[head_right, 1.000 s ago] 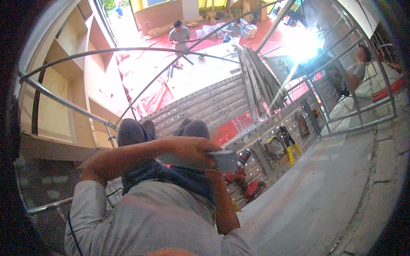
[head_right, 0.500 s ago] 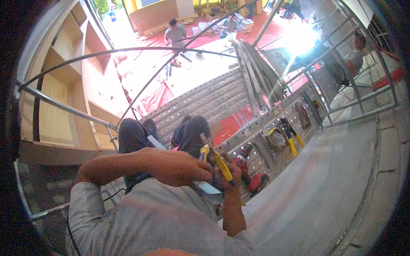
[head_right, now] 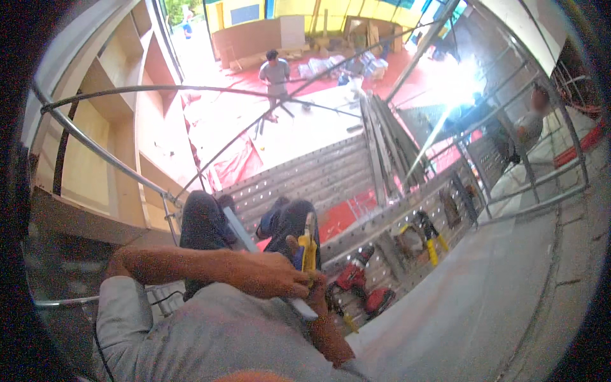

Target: The person cuts a metal stud profile using metal snips while standing on scaffolding, then fits the piece into the metal framework on the ceiling.

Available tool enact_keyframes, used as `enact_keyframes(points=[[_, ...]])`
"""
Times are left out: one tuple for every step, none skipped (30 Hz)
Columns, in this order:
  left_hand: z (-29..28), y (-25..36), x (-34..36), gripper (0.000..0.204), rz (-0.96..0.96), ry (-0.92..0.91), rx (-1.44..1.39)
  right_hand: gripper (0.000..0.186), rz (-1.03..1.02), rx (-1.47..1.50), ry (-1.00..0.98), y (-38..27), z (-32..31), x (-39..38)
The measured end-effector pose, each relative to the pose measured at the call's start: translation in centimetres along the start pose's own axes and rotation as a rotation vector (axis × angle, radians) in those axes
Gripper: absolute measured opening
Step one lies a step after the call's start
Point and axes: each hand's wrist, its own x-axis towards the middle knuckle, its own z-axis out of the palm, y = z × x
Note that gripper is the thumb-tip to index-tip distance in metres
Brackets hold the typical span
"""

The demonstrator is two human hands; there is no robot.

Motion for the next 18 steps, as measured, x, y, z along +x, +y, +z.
enact_keyframes(points=[[-0.3,-0.1,-0.4,0.024,-0.013,0.011,0.006,0.065,0.008,0.051,-0.028,-1.0,-0.1,0.4],[-0.6,-0.2,-0.8,0.021,0.001,0.102,-0.004,0.064,0.01,0.101,-0.054,-2.3,-0.6,1.3],[-0.2,0.0,-1.3,0.018,0.016,0.195,-0.029,0.063,0.011,0.155,-0.089,-4.0,-1.5,1.7],[0.1,-0.7,-1.7,0.02,0.016,0.318,-0.046,0.062,0.02,0.234,-0.109,-5.9,-2.9,1.7],[-1.9,0.2,-2.5,0.02,-0.172,0.293,-0.082,0.061,0.027,0.313,-0.107,-7.6,-4.5,1.6],[-4.3,0.9,-3.4,0.02,-0.358,0.264,-0.111,0.061,0.019,0.398,-0.09,-9.1,-6.1,1.6],[-4.9,-0.4,-4.5,0.023,-0.473,0.258,-0.128,0.06,0.035,0.472,-0.081,-10.4,-7.6,1.7],[-6.1,-2.1,-5.8,0.025,-0.514,0.292,-0.317,0.06,0.057,0.532,-0.063,-11.2,-8.5,1.5],[-6.9,-3.0,-6.3,0.033,-0.651,0.257,-0.129,0.066,0.13,0.653,-0.042,-11.2,-9.2,2.0],[-6.1,-5.6,-7.9,0.025,-0.704,0.341,-0.505,0.072,0.146,0.422,-0.175,-8.5,-11.5,2.5],[-5.3,-7.5,-9.2,0.03,-0.681,0.444,-0.639,0.074,0.135,0.325,-0.253,-8.2,-11.4,3.0],[-5.1,-8.8,-9.9,0.033,-0.698,0.428,-0.747,0.076,0.115,0.223,-0.322,-7.9,-11.5,3.4],[-4.8,-9.5,-10.5,0.033,-0.788,0.398,-0.675,0.074,0.073,0.251,-0.325,-10.9,-10.4,3.9],[-4.9,-9.1,-10.4,0.032,-0.778,0.401,-0.662,0.074,0.098,0.259,-0.341,-11.4,-10.2,4.0],[-4.5,-9.7,-10.9,0.035,-0.747,0.352,-0.734,0.073,0.112,0.121,-0.419,-11.6,-10.5,4.1],[-4.5,-9.6,-10.9,0.035,-0.761,0.346,-0.768,0.073,0.12,-0.018,-0.493,-11.7,-10.9,4.3],[-4.6,-9.4,-11.0,0.036,-0.775,0.341,-0.801,0.073,0.135,-0.013,-0.503,-11.9,-10.8,4.4],[-4.4,-9.5,-11.2,0.036,-0.785,0.342,-0.813,0.075,0.139,-0.117,-0.548,-12.2,-10.7,4.7]])
